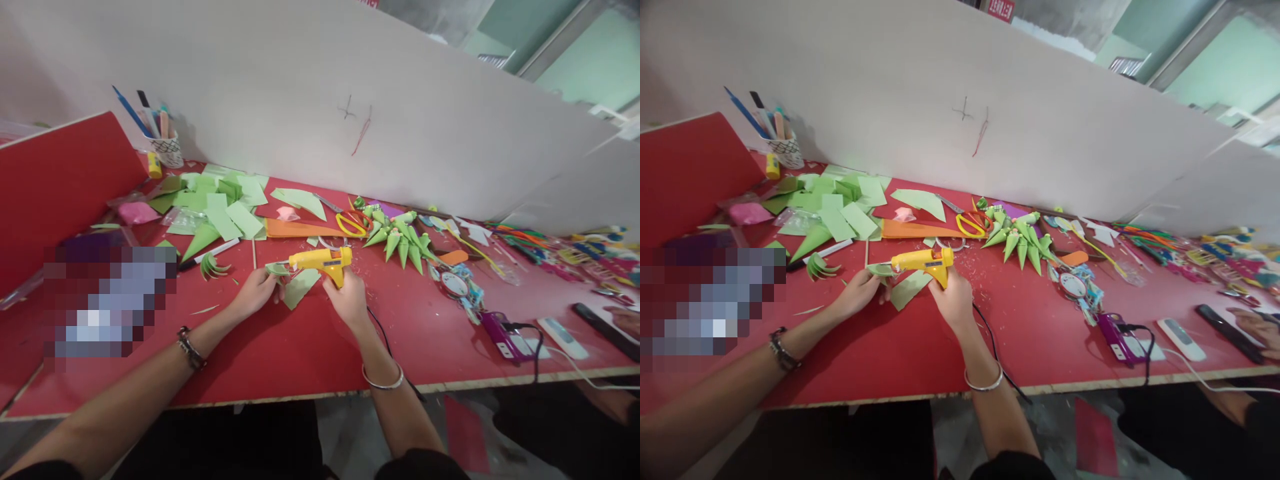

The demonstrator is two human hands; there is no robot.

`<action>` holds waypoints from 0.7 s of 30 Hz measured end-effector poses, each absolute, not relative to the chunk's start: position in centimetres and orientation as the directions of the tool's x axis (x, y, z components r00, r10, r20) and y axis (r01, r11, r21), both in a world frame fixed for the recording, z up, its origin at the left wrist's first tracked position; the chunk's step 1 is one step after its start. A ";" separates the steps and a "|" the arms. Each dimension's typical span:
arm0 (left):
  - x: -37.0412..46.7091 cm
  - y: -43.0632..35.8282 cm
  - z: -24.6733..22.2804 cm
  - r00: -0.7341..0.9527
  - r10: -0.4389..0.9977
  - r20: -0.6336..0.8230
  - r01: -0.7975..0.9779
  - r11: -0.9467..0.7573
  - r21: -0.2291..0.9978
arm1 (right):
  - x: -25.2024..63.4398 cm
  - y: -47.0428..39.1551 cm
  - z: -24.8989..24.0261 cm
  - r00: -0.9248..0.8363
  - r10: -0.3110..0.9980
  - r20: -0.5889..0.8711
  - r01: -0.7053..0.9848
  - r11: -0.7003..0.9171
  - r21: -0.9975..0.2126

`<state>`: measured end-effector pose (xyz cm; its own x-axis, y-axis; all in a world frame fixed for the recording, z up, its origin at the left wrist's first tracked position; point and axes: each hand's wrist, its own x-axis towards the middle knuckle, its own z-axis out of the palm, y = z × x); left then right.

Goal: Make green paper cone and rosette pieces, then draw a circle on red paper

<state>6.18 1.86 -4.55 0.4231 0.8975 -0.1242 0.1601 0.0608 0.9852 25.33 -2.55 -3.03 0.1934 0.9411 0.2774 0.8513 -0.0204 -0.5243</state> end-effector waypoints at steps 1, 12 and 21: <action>6.2 1.9 -4.5 0.422 0.898 -0.126 0.161 0.062 0.985 | 25.3 -2.5 -3.0 0.196 0.941 0.276 0.851 -0.024 -0.524; 6.1 1.8 -4.1 0.404 0.903 -0.143 0.181 0.074 0.981 | 25.6 -2.4 -3.1 0.198 0.934 0.296 0.869 -0.028 -0.494; 6.2 1.7 -4.0 0.401 0.905 -0.144 0.176 0.078 0.981 | 25.9 -2.3 -3.2 0.188 0.929 0.320 0.892 -0.025 -0.452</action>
<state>6.16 1.71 -3.95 0.4010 0.9047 -0.1442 0.1762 0.0783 0.9812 25.88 -2.34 -3.18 0.1884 0.9285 0.3200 0.8917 -0.0252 -0.4519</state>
